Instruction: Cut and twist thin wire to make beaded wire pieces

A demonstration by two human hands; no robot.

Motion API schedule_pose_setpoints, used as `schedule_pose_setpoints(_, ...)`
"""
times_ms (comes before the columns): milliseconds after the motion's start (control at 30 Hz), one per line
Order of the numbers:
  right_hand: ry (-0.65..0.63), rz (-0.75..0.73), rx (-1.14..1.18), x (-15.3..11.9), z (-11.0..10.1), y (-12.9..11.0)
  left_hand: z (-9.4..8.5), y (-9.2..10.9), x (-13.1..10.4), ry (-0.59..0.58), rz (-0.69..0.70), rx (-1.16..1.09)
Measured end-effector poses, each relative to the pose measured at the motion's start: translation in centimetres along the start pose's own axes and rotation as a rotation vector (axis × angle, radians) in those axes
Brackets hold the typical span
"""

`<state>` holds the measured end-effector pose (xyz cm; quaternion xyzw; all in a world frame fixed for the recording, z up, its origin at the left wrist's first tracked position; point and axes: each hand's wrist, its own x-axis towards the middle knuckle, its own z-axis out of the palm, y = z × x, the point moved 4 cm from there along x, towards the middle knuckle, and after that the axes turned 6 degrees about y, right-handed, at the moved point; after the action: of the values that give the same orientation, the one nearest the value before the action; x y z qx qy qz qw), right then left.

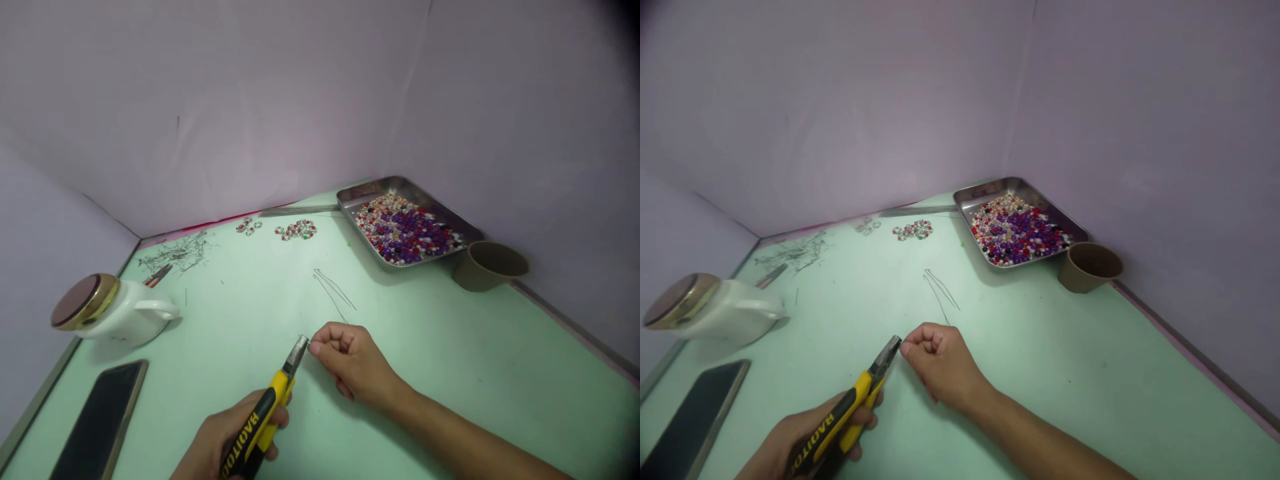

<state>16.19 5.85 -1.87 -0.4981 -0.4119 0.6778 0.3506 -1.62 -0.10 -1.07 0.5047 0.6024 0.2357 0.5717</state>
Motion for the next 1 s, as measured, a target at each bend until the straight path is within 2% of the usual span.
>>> schedule_pose_setpoints(167,0.012,0.005,-0.004,0.0,-0.1,0.1,-0.1,-0.8,0.2,0.024,-0.035,-0.089)
schedule_pose_setpoints(300,0.017,0.016,-0.027,0.0,-0.1,0.1,-0.1,-1.1,0.2,0.034,-0.023,-0.043)
schedule_pose_setpoints(567,0.018,0.028,-0.017,0.0,0.0,-0.1,-0.2,-0.4,0.2,-0.017,-0.001,0.016)
schedule_pose_setpoints(800,0.009,0.010,-0.019,0.0,-0.1,-0.1,0.1,0.1,0.2,-0.027,-0.007,-0.038)
schedule_pose_setpoints(867,0.009,0.009,-0.023,0.0,0.0,0.0,0.5,0.6,0.1,-0.023,0.004,-0.074)
schedule_pose_setpoints(1000,0.009,0.010,-0.027,0.1,0.0,0.1,1.0,0.3,0.2,0.041,-0.069,-0.142)
